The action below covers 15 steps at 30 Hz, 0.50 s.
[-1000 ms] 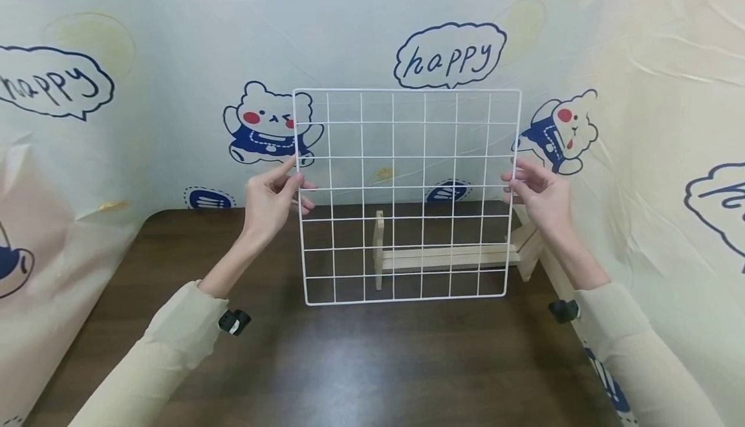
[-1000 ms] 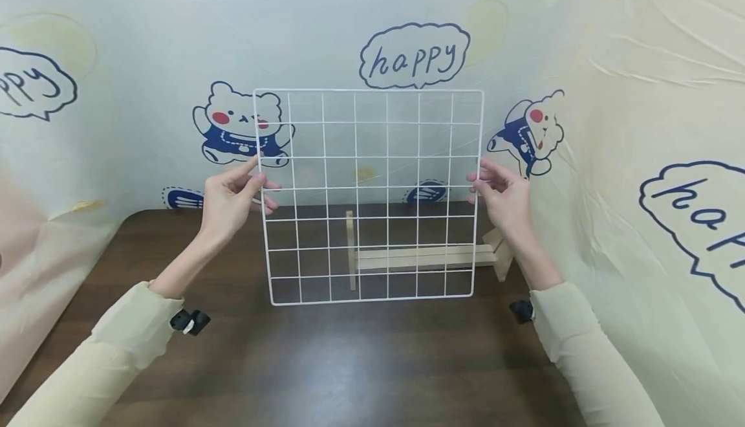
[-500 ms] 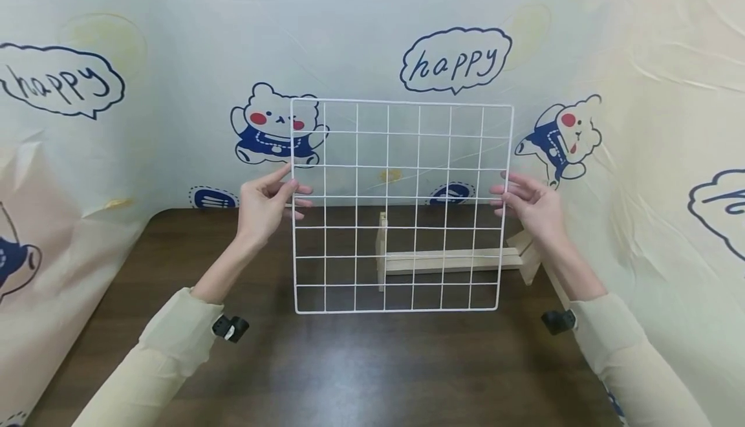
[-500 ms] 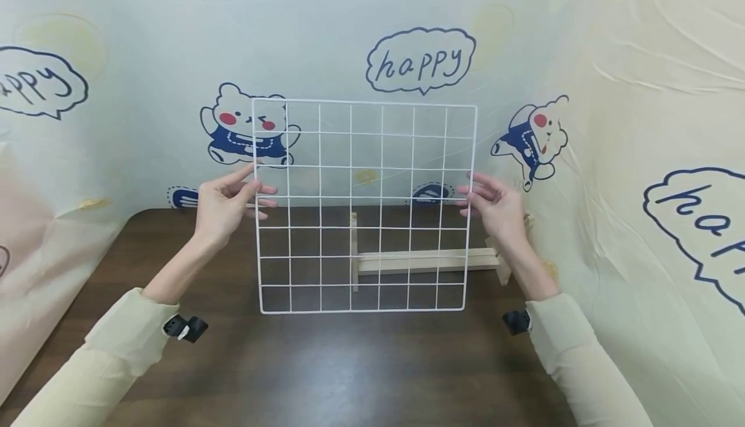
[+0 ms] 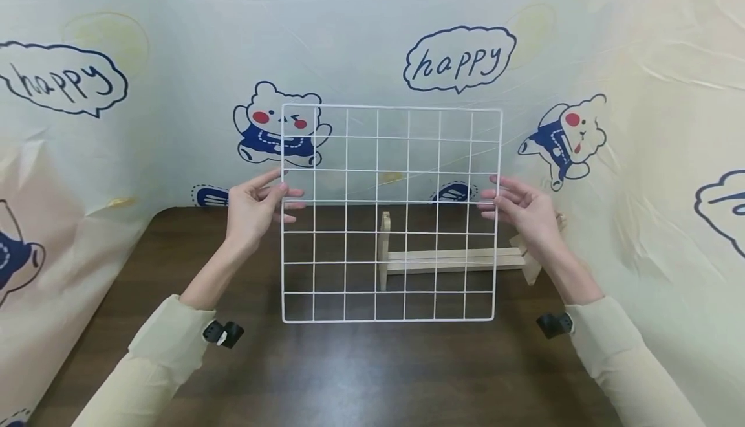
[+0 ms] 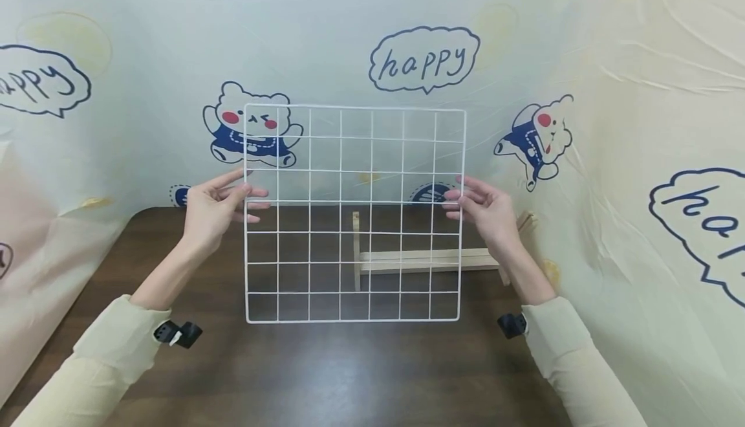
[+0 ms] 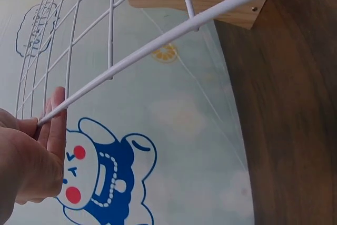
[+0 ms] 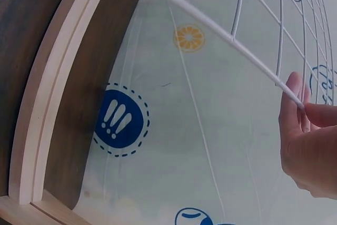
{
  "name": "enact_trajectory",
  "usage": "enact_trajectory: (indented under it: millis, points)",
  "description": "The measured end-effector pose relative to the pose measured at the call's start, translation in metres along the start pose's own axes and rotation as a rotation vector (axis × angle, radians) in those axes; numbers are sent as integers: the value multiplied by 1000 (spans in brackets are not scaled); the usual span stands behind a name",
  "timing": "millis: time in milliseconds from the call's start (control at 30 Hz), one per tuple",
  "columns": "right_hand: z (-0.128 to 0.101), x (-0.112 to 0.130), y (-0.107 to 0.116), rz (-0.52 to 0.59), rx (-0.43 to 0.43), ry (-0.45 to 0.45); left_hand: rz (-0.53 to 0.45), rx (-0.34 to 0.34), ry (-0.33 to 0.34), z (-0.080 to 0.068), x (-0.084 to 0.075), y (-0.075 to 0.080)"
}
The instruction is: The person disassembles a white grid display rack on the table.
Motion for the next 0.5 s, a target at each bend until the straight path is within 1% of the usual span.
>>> enact_trajectory:
  millis: [167,300,433,500]
  points:
    - [-1,-1,-4,-57,18,22,26,9,16,-3,5,6]
    - [-2,-4,-6,-74,2,8,41,31,29,-4,10,9]
    - [-3,-9,-10,-87,-2,-3,47,22,43,-3,14,14]
    - [-3,-10,-13,-75,-4,-3,59,21,50,-2,15,17]
Point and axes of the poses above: each hand's wrist, its own z-axis towards the middle knuckle, its own y-axis out of the back of the hand, x = y × z, the point moved 6 cm from there along z, towards the middle knuckle, and after that the axes turned 10 degrees about -x, right-handed, at the moved point
